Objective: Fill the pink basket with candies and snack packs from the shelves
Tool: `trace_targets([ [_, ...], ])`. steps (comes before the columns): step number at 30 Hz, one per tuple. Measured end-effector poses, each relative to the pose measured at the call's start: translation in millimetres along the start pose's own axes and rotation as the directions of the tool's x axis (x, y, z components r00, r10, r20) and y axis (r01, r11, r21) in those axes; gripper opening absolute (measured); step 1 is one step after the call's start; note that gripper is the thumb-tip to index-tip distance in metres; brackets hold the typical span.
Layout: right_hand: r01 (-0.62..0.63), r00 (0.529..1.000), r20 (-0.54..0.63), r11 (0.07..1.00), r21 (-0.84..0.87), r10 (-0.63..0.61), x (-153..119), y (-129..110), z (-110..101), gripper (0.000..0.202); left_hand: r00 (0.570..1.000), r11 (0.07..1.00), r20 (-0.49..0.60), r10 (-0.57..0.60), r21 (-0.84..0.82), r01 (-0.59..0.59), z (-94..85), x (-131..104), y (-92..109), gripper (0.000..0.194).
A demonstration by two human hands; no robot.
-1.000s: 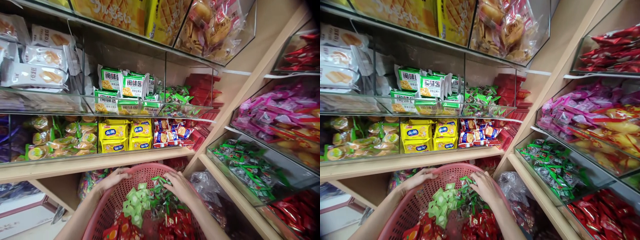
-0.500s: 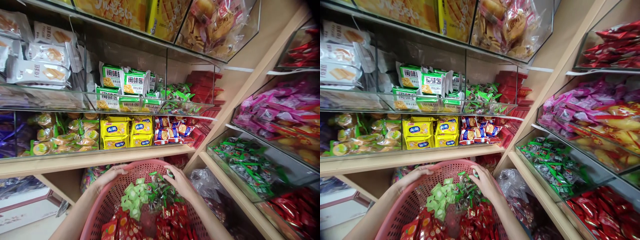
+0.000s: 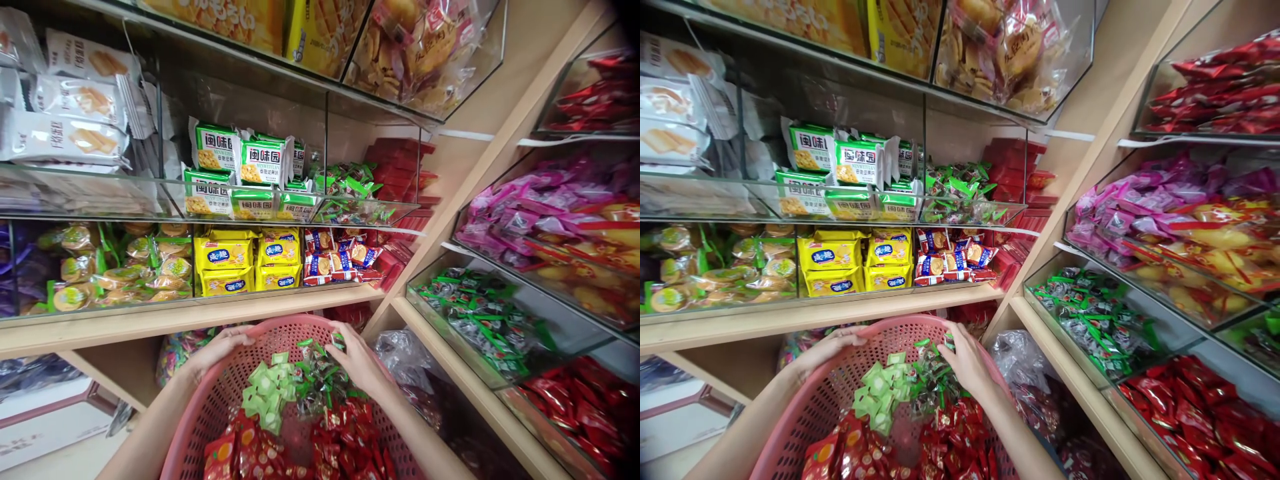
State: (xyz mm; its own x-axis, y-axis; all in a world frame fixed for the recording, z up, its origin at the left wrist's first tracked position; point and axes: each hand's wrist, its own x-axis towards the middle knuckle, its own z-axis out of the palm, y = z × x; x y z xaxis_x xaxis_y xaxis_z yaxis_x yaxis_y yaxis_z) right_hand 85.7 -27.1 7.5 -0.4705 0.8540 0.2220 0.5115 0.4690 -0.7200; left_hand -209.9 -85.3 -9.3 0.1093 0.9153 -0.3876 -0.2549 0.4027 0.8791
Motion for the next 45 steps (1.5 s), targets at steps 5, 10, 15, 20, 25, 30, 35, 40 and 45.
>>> trace_targets([
  [5,0.098,0.991,0.117,0.956,-0.277,-0.068,1.4,12.7,15.5,0.04,1.0,1.0,-0.002,0.016,0.002,-0.016,0.5,-2.2,1.0,0.038],
  [10,0.159,0.987,0.078,0.857,-0.49,-0.138,-0.4,24.8,25.0,0.038,0.998,0.998,-0.066,0.001,0.06,0.003,2.4,-5.0,5.4,0.037],
  [15,0.224,0.972,0.053,0.831,-0.51,-0.23,1.0,5.1,13.1,0.029,0.999,0.998,-0.032,0.028,0.063,-0.026,2.2,-5.0,5.5,0.035],
  [20,0.399,0.853,-0.141,0.802,-0.445,-0.503,20.0,-63.0,-46.4,0.026,0.996,0.995,0.056,0.071,0.064,-0.075,-1.8,-0.2,3.4,0.043],
  [25,0.459,0.585,-0.408,0.7,-0.547,-0.702,83.4,-136.8,-132.1,0.02,0.994,0.994,0.068,0.083,0.068,-0.088,-1.8,1.1,3.5,0.042],
  [30,0.225,0.859,-0.381,0.921,-0.319,-0.342,158.7,-167.7,-177.5,0.039,0.995,0.984,-0.009,0.1,0.151,-0.098,1.7,-3.3,6.6,0.038],
  [35,-0.012,0.99,-0.141,0.995,-0.102,-0.002,180.7,-167.3,-175.6,0.048,0.995,0.984,0.006,0.1,0.145,-0.1,-0.1,-6.6,7.6,0.038],
  [40,0.073,0.974,-0.211,0.997,-0.038,-0.079,179.8,-156.3,-171.6,0.04,0.994,0.987,-0.073,0.085,0.144,-0.073,-4.5,-6.9,4.4,0.037],
  [45,0.115,0.955,-0.28,0.992,0.042,-0.099,180.3,-153.1,-172.9,0.039,0.993,0.98,-0.015,0.114,0.163,-0.11,-6.4,-4.4,3.3,0.035],
])
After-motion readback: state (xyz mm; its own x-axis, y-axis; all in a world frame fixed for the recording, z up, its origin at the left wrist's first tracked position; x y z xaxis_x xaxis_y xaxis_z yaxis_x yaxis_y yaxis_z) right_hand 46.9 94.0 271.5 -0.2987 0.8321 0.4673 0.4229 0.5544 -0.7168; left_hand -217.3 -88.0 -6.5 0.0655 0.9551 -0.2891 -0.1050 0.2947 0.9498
